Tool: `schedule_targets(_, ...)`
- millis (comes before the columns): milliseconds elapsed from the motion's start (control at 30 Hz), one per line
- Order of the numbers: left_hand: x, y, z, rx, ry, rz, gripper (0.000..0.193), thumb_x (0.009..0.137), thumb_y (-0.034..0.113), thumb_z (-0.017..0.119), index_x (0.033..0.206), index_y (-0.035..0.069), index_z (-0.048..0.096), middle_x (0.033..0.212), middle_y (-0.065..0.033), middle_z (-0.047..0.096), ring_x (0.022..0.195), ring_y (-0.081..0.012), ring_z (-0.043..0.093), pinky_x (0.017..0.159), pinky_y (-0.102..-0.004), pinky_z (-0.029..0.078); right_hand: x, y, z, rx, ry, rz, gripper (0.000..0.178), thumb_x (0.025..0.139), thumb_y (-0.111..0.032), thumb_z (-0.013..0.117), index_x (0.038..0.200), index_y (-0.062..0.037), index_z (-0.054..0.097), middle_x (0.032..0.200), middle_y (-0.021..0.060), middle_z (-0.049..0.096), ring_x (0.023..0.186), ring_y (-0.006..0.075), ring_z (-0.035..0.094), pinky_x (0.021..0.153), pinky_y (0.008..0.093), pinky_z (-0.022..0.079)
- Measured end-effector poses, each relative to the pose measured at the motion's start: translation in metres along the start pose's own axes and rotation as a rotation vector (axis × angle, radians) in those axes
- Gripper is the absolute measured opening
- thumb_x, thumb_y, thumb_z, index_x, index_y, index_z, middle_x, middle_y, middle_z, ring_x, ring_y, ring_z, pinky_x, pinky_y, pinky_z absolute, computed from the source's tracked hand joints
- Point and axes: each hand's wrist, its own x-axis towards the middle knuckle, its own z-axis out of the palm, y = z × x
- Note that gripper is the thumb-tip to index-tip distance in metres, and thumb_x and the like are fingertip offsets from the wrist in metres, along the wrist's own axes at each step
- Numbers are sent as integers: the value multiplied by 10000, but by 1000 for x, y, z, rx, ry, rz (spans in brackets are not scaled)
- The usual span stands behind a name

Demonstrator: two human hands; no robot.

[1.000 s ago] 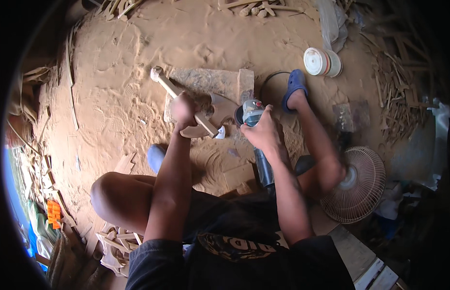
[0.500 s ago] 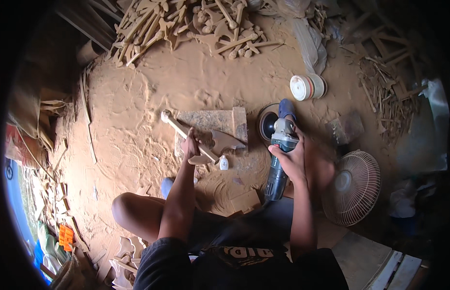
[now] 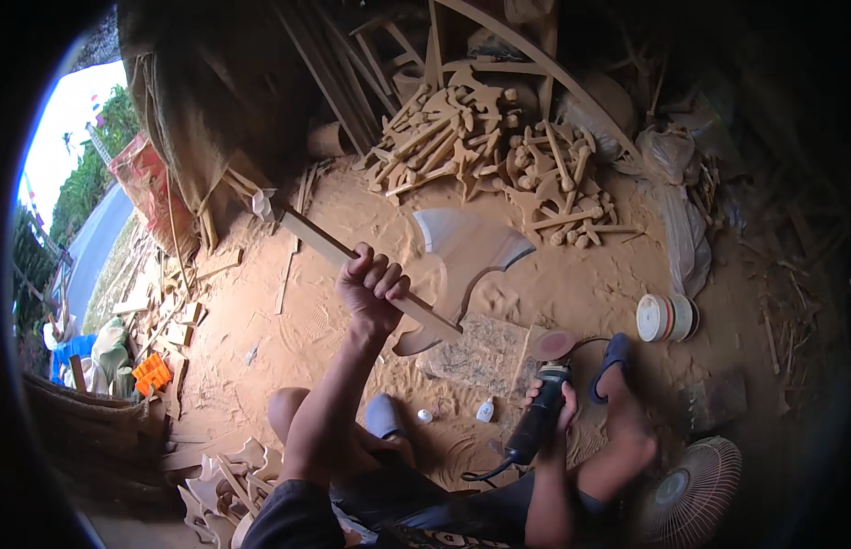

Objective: The person sands a wooden axe using a power sander, turning the axe to reach different sides and applying glue to a joint.

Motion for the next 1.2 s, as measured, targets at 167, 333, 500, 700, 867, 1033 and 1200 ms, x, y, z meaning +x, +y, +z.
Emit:
schedule_targets(167,-30,43,52,46,-95,183,158,980,165,532,828,136,498,551,52,302,447,-111,306,425,-305,334,58,54,-46,467,-255,340,789,895,-483,778,1358,74,467,1100,111,648,955,233,672,899,388,572)
schedule_targets(333,-44,41,60,-116,-87,369,217,945,164,531,747,149,444,528,52,314,431,-106,322,436,-283,354,88,69,-92,551,-124,500,899,821,-493,853,1369,93,446,1076,110,670,936,216,701,878,352,600)
schedule_targets(500,-47,51,45,-458,-30,452,302,925,171,518,659,162,375,509,63,311,434,-86,334,445,-256,373,74,66,-101,-43,30,442,823,847,-671,724,1187,66,588,947,136,677,857,279,697,803,413,598)
schedule_targets(700,-40,73,27,-713,55,479,305,927,188,487,658,157,345,522,46,311,444,-96,344,458,-256,378,26,110,-41,-827,564,269,524,822,-428,797,1031,22,628,842,148,671,739,282,691,663,441,598)
schedule_targets(867,-40,82,19,-715,-23,427,304,932,181,501,672,153,346,544,45,331,459,-102,357,490,-264,396,20,122,-4,-1537,829,79,412,718,-82,770,1105,-19,643,911,109,706,733,206,702,646,396,584)
schedule_targets(1033,-39,95,34,-680,-11,465,256,933,199,494,709,144,382,536,55,324,447,-89,342,459,-258,383,51,109,-6,-1574,501,-165,355,691,-125,803,1003,-21,670,875,92,705,732,192,673,682,344,549)
schedule_targets(1200,-40,96,7,-544,175,546,280,913,200,503,662,158,387,530,64,319,443,-84,309,440,-248,336,101,107,-56,-1816,516,-326,578,708,-218,809,1139,124,629,946,187,723,837,294,699,790,415,554)
